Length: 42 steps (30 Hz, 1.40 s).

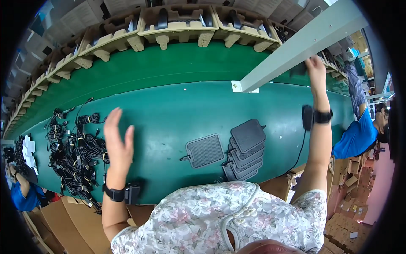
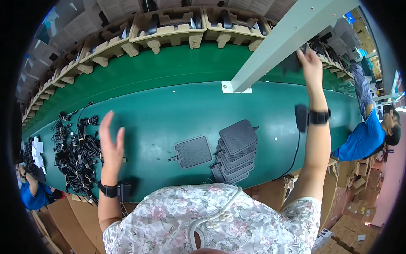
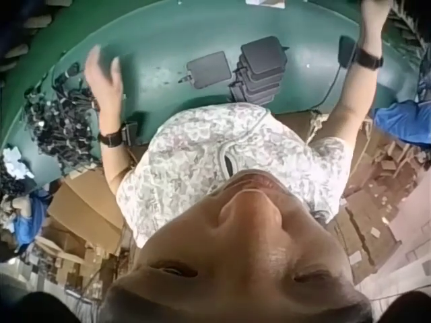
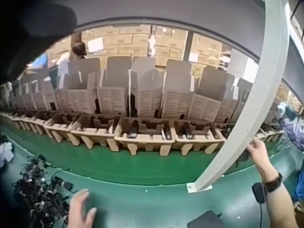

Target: The person picks up a base, connects a cable to it, and places the assembled unit into a cardboard tray. This process is repeated for additional bases and cables, with the person occasionally moving stacks of items on the table.

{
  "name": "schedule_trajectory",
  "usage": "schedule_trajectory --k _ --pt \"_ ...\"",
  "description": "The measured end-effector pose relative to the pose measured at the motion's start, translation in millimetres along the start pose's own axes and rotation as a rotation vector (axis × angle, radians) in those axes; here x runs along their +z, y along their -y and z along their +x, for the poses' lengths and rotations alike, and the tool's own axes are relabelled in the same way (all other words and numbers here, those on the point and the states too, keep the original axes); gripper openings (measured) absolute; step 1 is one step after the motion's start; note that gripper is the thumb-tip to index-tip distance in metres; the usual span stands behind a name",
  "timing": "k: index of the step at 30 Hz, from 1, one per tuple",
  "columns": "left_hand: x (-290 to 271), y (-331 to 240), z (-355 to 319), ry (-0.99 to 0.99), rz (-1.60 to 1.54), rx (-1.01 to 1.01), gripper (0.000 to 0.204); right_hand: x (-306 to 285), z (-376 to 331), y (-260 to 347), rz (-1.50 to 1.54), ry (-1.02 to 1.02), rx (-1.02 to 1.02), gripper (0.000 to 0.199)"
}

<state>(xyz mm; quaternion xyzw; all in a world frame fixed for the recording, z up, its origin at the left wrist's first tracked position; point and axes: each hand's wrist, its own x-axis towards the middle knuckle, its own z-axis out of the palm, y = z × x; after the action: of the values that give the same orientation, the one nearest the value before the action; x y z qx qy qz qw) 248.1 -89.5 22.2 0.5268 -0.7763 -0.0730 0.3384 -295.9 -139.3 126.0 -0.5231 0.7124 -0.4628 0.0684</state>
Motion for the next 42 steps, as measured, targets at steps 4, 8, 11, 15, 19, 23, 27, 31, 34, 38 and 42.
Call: schedule_trajectory --k 4,8,11,15,19,23,27,31,34,38,42 --pt "-28 34 -5 -0.077 0.149 -0.057 0.045 52 112 -54 0.513 -0.15 -0.354 0.03" --pt "-80 81 -20 -0.201 0.35 -0.177 0.037 80 155 -38 -0.233 -0.068 -0.169 0.043" --pt "-114 113 -37 -0.296 0.401 -0.329 0.033 95 183 -51 -0.466 0.057 -0.046 0.051" --pt "-148 156 -38 -0.395 0.505 -0.475 0.029 101 208 -97 -0.076 0.15 -0.039 0.055" --pt "-141 173 -10 -0.419 0.473 -0.487 0.024 83 272 -190 -0.359 0.295 -0.277 0.054" --pt "-144 171 1 -0.311 0.626 -0.464 0.018 109 254 -183 -0.455 0.406 -0.351 0.049" --pt "-126 193 12 -0.18 0.576 -0.453 0.022 119 219 -151 -0.499 0.453 -0.343 0.041" --pt "-95 257 33 -0.129 0.748 -0.356 0.026 96 209 -152 -0.759 0.256 -0.734 0.033" --pt "-82 291 41 -0.006 1.044 -0.466 0.03 111 170 -121 -0.816 0.177 -0.674 0.029" --pt "-95 304 50 0.228 0.976 -0.669 0.027 107 132 -107 -0.704 0.067 -0.624 0.028" --pt "-110 265 49 0.122 0.779 -0.545 0.018 72 90 -112 -0.024 -0.149 -0.455 0.028"
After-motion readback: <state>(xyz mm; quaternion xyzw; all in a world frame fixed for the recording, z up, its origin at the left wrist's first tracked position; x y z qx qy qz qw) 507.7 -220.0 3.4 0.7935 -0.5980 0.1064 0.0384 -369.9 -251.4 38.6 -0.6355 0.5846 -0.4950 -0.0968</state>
